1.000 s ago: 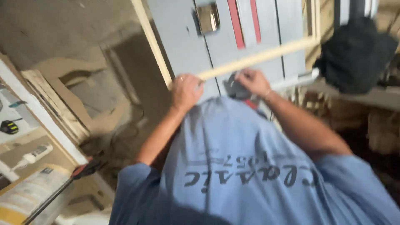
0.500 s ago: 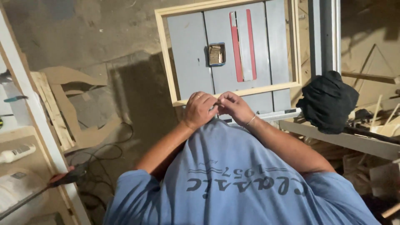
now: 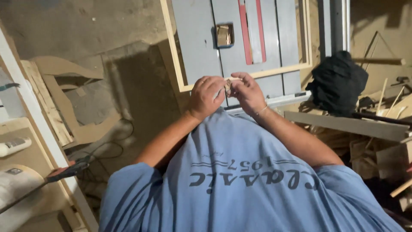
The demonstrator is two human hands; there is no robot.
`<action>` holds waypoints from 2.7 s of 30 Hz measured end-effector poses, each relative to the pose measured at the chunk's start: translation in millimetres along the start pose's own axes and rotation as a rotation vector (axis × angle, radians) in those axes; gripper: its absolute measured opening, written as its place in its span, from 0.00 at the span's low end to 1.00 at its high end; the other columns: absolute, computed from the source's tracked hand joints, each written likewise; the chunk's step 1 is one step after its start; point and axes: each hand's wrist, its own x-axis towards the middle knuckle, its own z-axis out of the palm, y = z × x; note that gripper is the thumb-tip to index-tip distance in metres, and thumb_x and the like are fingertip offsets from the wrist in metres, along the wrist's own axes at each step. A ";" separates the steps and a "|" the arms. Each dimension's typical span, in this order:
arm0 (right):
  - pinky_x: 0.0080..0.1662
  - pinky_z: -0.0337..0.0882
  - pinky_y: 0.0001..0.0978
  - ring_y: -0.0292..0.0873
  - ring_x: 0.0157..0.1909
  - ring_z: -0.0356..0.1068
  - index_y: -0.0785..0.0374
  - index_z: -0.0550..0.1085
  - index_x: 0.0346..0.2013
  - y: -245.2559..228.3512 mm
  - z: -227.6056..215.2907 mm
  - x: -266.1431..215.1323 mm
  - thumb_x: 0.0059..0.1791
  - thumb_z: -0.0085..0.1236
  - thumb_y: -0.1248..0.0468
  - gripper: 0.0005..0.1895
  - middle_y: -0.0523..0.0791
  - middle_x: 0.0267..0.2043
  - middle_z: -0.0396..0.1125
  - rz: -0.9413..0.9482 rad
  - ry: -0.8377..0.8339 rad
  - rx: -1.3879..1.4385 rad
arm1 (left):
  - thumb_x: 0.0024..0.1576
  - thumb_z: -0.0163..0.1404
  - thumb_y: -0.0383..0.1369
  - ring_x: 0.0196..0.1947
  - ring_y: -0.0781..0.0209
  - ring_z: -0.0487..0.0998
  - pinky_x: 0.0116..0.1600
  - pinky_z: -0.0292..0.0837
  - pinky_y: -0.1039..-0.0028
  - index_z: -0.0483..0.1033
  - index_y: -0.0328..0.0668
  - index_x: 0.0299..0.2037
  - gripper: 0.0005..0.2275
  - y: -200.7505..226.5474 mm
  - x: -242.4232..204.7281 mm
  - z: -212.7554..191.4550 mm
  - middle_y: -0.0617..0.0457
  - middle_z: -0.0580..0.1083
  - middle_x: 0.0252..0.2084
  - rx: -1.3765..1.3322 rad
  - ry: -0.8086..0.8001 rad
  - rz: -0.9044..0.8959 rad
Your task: Assembling a wooden frame by aligning and joining thin wooden strips on a table saw surface.
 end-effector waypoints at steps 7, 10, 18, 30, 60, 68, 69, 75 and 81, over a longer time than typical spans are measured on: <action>0.37 0.81 0.36 0.45 0.31 0.76 0.71 0.65 0.62 7.8 2.5 -8.8 0.53 0.52 0.75 0.21 0.57 0.40 0.73 -0.150 0.039 -0.077 | 0.55 0.62 0.34 0.41 0.50 0.82 0.48 0.76 0.66 0.79 0.40 0.46 0.12 13.2 -8.5 2.6 0.45 0.80 0.39 -0.455 -0.186 -0.811; 0.37 0.80 0.37 0.46 0.32 0.75 0.71 0.67 0.61 6.1 2.1 -10.9 0.55 0.53 0.74 0.19 0.61 0.45 0.74 -0.239 0.015 -0.218 | 0.56 0.62 0.38 0.33 0.68 0.80 0.40 0.74 0.75 0.82 0.47 0.39 0.07 0.7 -25.6 25.0 0.57 0.80 0.31 -0.580 -0.159 -1.031; 0.44 0.80 0.35 0.45 0.45 0.79 0.59 0.70 0.66 -25.1 8.7 -5.4 0.56 0.53 0.69 0.22 0.52 0.54 0.75 -0.203 -0.189 -0.712 | 0.54 0.63 0.33 0.28 0.68 0.79 0.34 0.75 0.83 0.81 0.40 0.30 0.06 -1.8 -45.3 53.1 0.50 0.79 0.26 -0.735 0.053 -1.285; 0.49 0.75 0.35 0.45 0.45 0.73 0.47 0.77 0.55 19.0 -191.4 110.9 0.46 0.64 0.55 0.21 0.39 0.43 0.71 -0.816 -0.470 -1.861 | 0.57 0.57 0.30 0.26 0.67 0.78 0.31 0.77 0.81 0.78 0.37 0.31 0.06 35.6 -88.7 54.4 0.46 0.77 0.28 -0.516 0.405 -1.480; 0.38 0.73 0.38 0.45 0.29 0.74 0.57 0.80 0.39 -141.9 -85.3 2.9 0.51 0.67 0.56 0.10 0.45 0.22 0.73 -0.600 -0.247 -0.895 | 0.58 0.59 0.27 0.34 0.70 0.73 0.43 0.73 0.77 0.77 0.37 0.33 0.04 128.7 150.6 -12.9 0.53 0.74 0.29 -0.472 0.599 -0.448; 0.37 0.74 0.37 0.47 0.26 0.76 0.59 0.78 0.36 -135.1 -79.0 -16.4 0.49 0.67 0.59 0.08 0.45 0.19 0.73 -0.632 -0.359 -0.764 | 0.55 0.59 0.27 0.29 0.73 0.71 0.35 0.70 0.80 0.76 0.38 0.32 0.04 140.8 173.6 -6.0 0.53 0.75 0.27 -0.419 0.544 -0.438; 0.37 0.74 0.37 0.47 0.26 0.76 0.60 0.78 0.36 -134.3 -77.7 -18.7 0.49 0.68 0.59 0.09 0.46 0.19 0.74 -0.621 -0.378 -0.743 | 0.55 0.59 0.27 0.29 0.72 0.71 0.34 0.70 0.80 0.75 0.39 0.32 0.05 143.7 175.7 -4.0 0.53 0.74 0.27 -0.417 0.562 -0.428; 0.34 0.75 0.37 0.44 0.24 0.76 0.63 0.76 0.37 -140.2 -78.7 -15.2 0.52 0.62 0.64 0.05 0.46 0.19 0.74 -0.625 -0.498 -0.620 | 0.58 0.56 0.28 0.27 0.69 0.72 0.30 0.70 0.79 0.75 0.37 0.34 0.04 150.3 182.8 6.9 0.50 0.74 0.27 -0.355 0.539 -0.335; 0.34 0.77 0.41 0.48 0.26 0.79 0.68 0.74 0.48 -155.4 -68.6 -17.3 0.53 0.57 0.69 0.10 0.51 0.22 0.75 -0.650 -0.636 -0.514 | 0.58 0.57 0.29 0.25 0.68 0.73 0.28 0.71 0.79 0.75 0.37 0.33 0.05 162.8 198.0 9.2 0.50 0.73 0.26 -0.362 0.525 -0.290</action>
